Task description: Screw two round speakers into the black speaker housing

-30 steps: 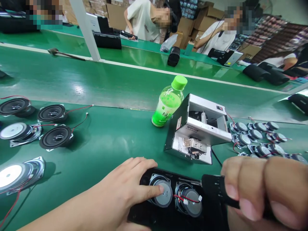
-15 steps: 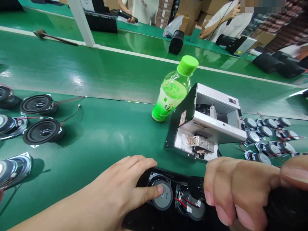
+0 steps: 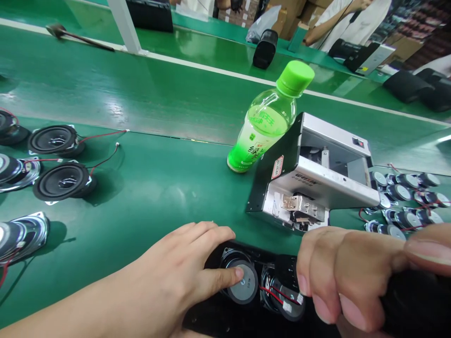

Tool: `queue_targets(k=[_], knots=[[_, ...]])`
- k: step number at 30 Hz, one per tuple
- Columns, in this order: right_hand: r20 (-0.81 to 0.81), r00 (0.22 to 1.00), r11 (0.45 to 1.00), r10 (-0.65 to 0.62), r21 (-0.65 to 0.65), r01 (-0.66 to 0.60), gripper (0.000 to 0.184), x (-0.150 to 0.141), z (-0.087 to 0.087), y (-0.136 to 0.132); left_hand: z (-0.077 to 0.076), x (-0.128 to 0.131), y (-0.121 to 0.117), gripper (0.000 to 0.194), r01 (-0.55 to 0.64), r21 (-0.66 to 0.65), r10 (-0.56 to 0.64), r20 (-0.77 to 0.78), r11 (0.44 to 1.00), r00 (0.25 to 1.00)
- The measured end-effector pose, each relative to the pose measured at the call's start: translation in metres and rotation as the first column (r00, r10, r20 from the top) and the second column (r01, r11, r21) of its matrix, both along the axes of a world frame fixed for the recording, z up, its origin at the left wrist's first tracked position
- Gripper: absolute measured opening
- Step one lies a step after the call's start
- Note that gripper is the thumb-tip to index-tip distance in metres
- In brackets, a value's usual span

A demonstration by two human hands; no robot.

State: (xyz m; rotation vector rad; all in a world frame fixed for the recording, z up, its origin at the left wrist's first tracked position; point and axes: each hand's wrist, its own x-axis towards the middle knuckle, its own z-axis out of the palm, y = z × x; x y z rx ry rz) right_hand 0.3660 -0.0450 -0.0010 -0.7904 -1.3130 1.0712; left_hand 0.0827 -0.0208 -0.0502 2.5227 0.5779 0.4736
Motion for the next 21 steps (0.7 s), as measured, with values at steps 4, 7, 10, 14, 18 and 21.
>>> queue_targets(k=[4, 7, 10, 14, 18, 21], knots=[[-0.01, 1.0, 0.999, -0.017, 0.036, 0.017, 0.02, -0.012, -0.002, -0.004, 0.0, 0.001, 0.0, 0.076, -0.007, 0.001, 0.007, 0.012, 1.0, 1.0], [0.057, 0.995, 0.996, 0.082, 0.037, -0.084, 0.017, -0.006, 0.003, -0.005, -0.002, 0.002, 0.001, 0.079, -0.004, -0.016, 0.005, 0.018, 1.0, 1.0], [0.06, 0.986, 0.987, 0.154, -0.065, -0.15, 0.017, -0.005, 0.011, -0.004, -0.003, 0.004, 0.003, 0.079, 0.001, -0.039, 0.0, 0.035, 0.999, 0.999], [0.036, 0.99, 0.986, 0.14, -0.094, -0.136, 0.015, -0.017, 0.013, -0.003, -0.001, 0.005, 0.004, 0.074, 0.004, -0.057, -0.001, 0.048, 0.998, 0.999], [-0.057, 0.997, 0.997, 0.045, -0.061, -0.048, 0.014, -0.029, 0.011, -0.002, -0.001, 0.006, 0.004, 0.071, 0.01, -0.041, -0.007, 0.058, 0.999, 0.998], [-0.036, 0.997, 0.996, 0.065, -0.061, -0.067, 0.018, -0.031, 0.014, 0.0, -0.002, 0.006, 0.005, 0.071, 0.027, -0.024, -0.026, 0.065, 0.999, 0.998]])
